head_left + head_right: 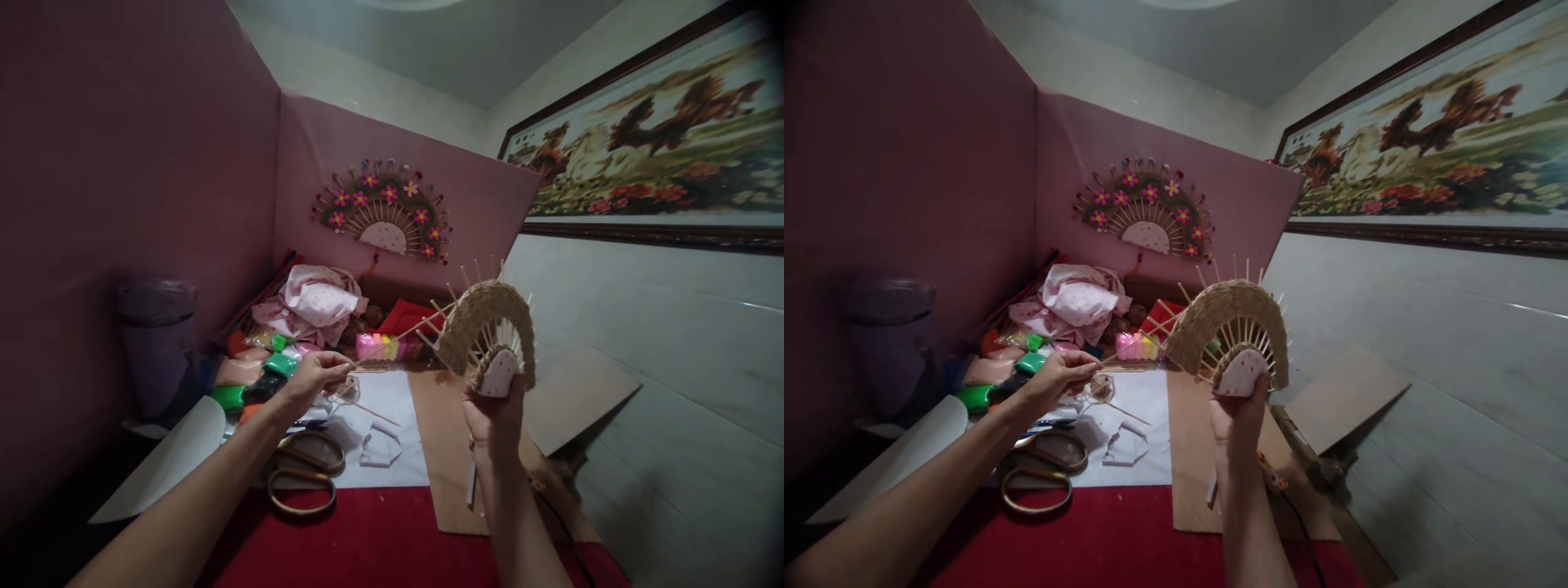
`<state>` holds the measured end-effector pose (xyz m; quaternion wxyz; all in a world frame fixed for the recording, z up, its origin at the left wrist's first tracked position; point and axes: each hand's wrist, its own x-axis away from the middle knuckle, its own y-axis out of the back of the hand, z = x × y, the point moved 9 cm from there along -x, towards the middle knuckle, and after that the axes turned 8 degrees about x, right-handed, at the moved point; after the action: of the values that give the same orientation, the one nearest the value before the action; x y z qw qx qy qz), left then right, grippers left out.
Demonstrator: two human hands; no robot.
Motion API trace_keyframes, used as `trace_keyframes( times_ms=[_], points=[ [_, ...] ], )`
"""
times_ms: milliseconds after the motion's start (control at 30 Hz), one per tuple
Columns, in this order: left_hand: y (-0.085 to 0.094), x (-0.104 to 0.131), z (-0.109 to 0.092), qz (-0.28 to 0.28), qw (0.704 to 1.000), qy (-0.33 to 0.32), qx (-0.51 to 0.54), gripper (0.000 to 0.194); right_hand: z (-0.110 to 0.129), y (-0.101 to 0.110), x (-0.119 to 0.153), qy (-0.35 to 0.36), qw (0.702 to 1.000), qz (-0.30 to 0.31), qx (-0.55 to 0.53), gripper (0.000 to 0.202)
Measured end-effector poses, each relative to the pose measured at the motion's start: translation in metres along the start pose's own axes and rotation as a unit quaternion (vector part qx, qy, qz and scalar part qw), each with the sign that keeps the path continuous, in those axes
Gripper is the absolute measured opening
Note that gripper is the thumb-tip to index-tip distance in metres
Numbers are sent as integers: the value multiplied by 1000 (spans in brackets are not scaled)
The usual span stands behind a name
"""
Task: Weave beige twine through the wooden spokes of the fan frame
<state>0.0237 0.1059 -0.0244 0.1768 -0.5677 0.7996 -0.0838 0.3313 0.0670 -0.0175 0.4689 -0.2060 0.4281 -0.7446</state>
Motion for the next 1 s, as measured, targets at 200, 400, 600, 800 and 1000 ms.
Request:
trace_keyframes(
  times_ms=[200, 400, 600, 800, 1000],
  points=[
    [8, -1, 0, -14, 1000, -4, -28, 23, 11, 3, 0, 20, 1000, -19, -14, 21],
    [10, -2, 0, -42, 999, 1, -19, 29, 11, 3, -1, 32, 999, -13, -1, 22],
    [13, -2, 2, -55, 998, 3, -8, 33, 13, 3, 0, 39, 999, -25, -2, 21],
    [18, 0, 3, -89, 996, 18, -15, 31, 10, 4, 5, 16, 998, -57, -36, 19],
    [19, -3, 0, -67, 998, -14, -14, 24, 7, 2, 4, 18, 999, -36, -17, 21]
  ],
)
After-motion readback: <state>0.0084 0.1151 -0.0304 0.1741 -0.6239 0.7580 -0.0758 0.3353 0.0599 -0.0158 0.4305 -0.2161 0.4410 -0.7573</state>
